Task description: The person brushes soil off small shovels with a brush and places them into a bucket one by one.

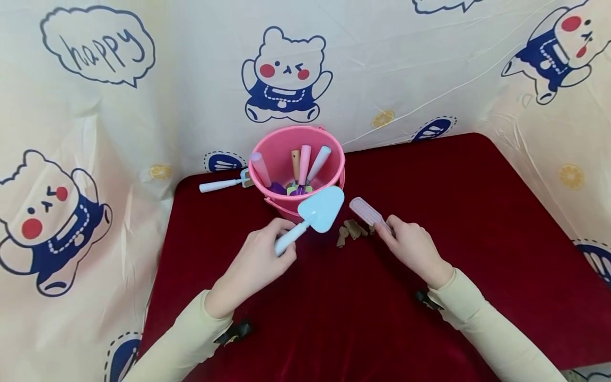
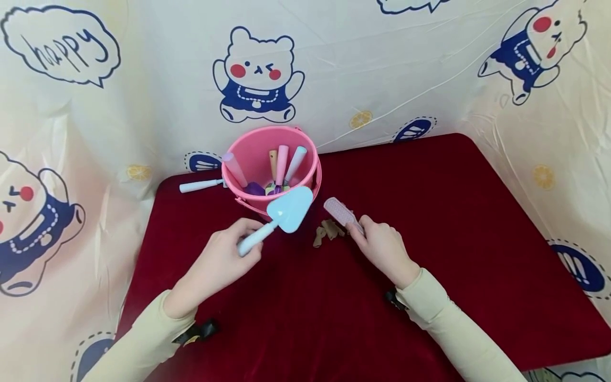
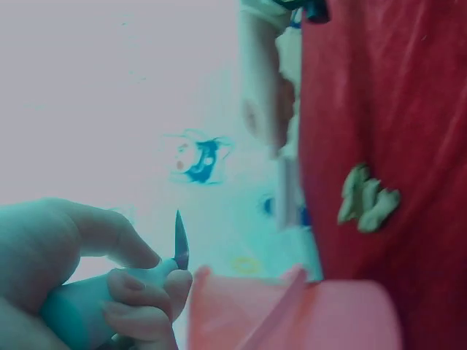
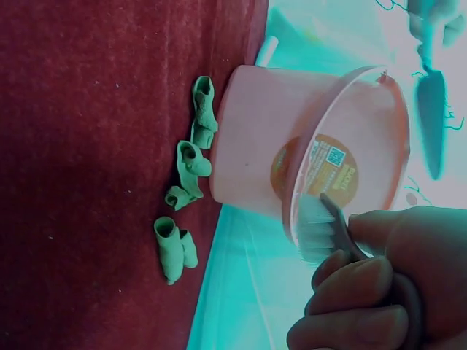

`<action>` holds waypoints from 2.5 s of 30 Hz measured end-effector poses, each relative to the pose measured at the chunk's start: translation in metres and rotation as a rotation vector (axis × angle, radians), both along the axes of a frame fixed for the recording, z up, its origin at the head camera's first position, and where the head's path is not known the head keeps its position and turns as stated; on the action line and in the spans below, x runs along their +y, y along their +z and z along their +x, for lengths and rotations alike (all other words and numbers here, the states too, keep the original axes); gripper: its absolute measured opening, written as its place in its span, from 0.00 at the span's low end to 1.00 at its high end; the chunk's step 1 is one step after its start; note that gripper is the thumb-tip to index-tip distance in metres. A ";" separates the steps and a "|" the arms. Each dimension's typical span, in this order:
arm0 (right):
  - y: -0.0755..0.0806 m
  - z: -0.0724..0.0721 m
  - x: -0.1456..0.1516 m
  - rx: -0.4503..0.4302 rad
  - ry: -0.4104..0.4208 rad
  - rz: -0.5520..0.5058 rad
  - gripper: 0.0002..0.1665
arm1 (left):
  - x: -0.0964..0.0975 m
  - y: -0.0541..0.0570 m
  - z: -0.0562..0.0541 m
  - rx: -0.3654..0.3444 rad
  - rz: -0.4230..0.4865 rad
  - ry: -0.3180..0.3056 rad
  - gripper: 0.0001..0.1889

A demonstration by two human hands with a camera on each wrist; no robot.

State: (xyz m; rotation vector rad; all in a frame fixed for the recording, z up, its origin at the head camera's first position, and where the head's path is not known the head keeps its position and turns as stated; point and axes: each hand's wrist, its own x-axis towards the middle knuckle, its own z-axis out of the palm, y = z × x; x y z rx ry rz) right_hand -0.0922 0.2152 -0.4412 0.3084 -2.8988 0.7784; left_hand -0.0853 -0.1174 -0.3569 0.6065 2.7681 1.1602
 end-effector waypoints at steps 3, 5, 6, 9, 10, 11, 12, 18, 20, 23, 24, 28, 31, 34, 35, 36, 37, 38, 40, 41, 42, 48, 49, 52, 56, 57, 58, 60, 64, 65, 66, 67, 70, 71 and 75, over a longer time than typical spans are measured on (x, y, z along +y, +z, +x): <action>-0.001 0.002 0.000 -0.023 0.002 -0.008 0.21 | -0.005 0.016 -0.005 0.042 0.003 0.010 0.19; -0.002 0.002 0.000 -0.023 0.003 -0.006 0.22 | -0.008 0.026 -0.011 0.061 0.004 0.018 0.19; -0.003 0.002 0.000 -0.023 0.003 -0.005 0.22 | -0.009 0.030 -0.014 0.070 -0.001 0.022 0.19; -0.005 0.003 0.000 -0.024 0.008 -0.001 0.22 | -0.011 0.039 -0.028 0.099 -0.023 0.039 0.17; -0.005 0.004 -0.001 -0.027 0.010 -0.004 0.22 | -0.011 0.041 -0.032 0.107 -0.029 0.042 0.16; -0.006 0.005 -0.002 -0.029 0.012 -0.006 0.22 | -0.011 0.043 -0.036 0.117 -0.035 0.047 0.16; -0.006 0.006 -0.002 -0.028 0.011 -0.010 0.21 | -0.011 0.043 -0.039 0.124 -0.041 0.052 0.16; -0.006 0.011 -0.005 -0.016 0.015 -0.027 0.21 | -0.007 0.034 -0.040 0.154 -0.032 0.069 0.16; -0.003 0.012 -0.005 -0.010 0.025 -0.012 0.22 | -0.005 0.030 -0.038 0.164 -0.034 0.067 0.16; -0.001 0.011 -0.004 0.007 0.039 0.011 0.23 | -0.003 0.028 -0.037 0.172 -0.040 0.064 0.15; 0.000 0.011 -0.004 0.013 0.040 0.019 0.23 | -0.002 0.027 -0.038 0.176 -0.043 0.064 0.15; 0.000 0.010 -0.004 0.017 0.040 0.023 0.22 | -0.003 0.030 -0.043 0.195 -0.067 0.089 0.14; -0.001 0.010 -0.004 0.002 0.038 0.019 0.21 | -0.003 0.031 -0.049 0.222 -0.091 0.124 0.14; -0.002 0.011 -0.005 -0.017 0.038 0.016 0.20 | -0.003 0.029 -0.058 0.261 -0.089 0.142 0.11; -0.003 0.011 -0.004 -0.025 0.037 0.015 0.20 | -0.002 0.028 -0.062 0.268 -0.080 0.141 0.10; -0.003 0.012 -0.004 -0.033 0.037 0.014 0.20 | -0.002 0.026 -0.065 0.272 -0.071 0.135 0.09; -0.003 0.012 -0.004 -0.040 0.038 0.013 0.20 | -0.001 0.025 -0.068 0.276 -0.063 0.128 0.07; -0.004 0.013 -0.004 -0.045 0.039 0.012 0.20 | 0.000 0.023 -0.070 0.278 -0.055 0.120 0.06; -0.005 0.013 -0.004 -0.052 0.041 0.010 0.20 | 0.002 0.021 -0.075 0.270 -0.041 0.104 0.07; -0.005 0.014 -0.004 -0.055 0.042 0.010 0.20 | 0.003 0.021 -0.076 0.266 -0.035 0.098 0.08; -0.005 0.014 -0.003 -0.056 0.041 0.009 0.20 | 0.004 0.020 -0.078 0.260 -0.026 0.092 0.09; -0.007 0.014 -0.003 -0.063 0.040 0.002 0.21 | 0.006 0.017 -0.083 0.247 0.027 0.084 0.18; -0.008 0.014 -0.003 -0.065 0.042 0.002 0.21 | 0.006 0.016 -0.084 0.255 0.024 0.092 0.19; -0.010 0.014 -0.003 -0.076 0.048 0.002 0.21 | 0.003 0.013 -0.084 0.281 0.016 0.126 0.18; -0.011 0.014 -0.003 -0.085 0.052 0.003 0.21 | -0.004 0.009 -0.082 0.296 0.022 0.167 0.16; -0.012 0.014 -0.003 -0.085 0.053 0.005 0.21 | -0.007 0.007 -0.082 0.298 0.029 0.174 0.16; -0.012 0.014 -0.003 -0.085 0.054 0.006 0.21 | -0.010 0.005 -0.082 0.300 0.038 0.179 0.16; -0.012 0.013 -0.003 -0.088 0.057 0.006 0.21 | -0.016 0.000 -0.082 0.311 0.047 0.191 0.15; -0.012 0.012 -0.004 -0.096 0.063 0.004 0.21 | -0.036 -0.012 -0.085 0.329 0.039 0.218 0.13; -0.012 0.012 -0.004 -0.098 0.063 0.003 0.21 | -0.042 -0.016 -0.087 0.334 0.034 0.226 0.13; -0.012 0.012 -0.004 -0.099 0.064 0.002 0.21 | -0.048 -0.020 -0.088 0.341 0.032 0.239 0.13; -0.011 0.012 -0.005 -0.101 0.064 0.000 0.21 | -0.054 -0.025 -0.090 0.347 0.031 0.254 0.13; -0.011 0.012 -0.006 -0.104 0.063 -0.005 0.20 | -0.071 -0.039 -0.098 0.353 0.021 0.292 0.12; -0.010 0.012 -0.007 -0.105 0.063 -0.006 0.20 | -0.077 -0.044 -0.102 0.347 0.008 0.303 0.12; -0.011 0.012 -0.010 -0.107 0.070 -0.006 0.20 | -0.106 -0.064 -0.123 0.241 -0.093 0.308 0.11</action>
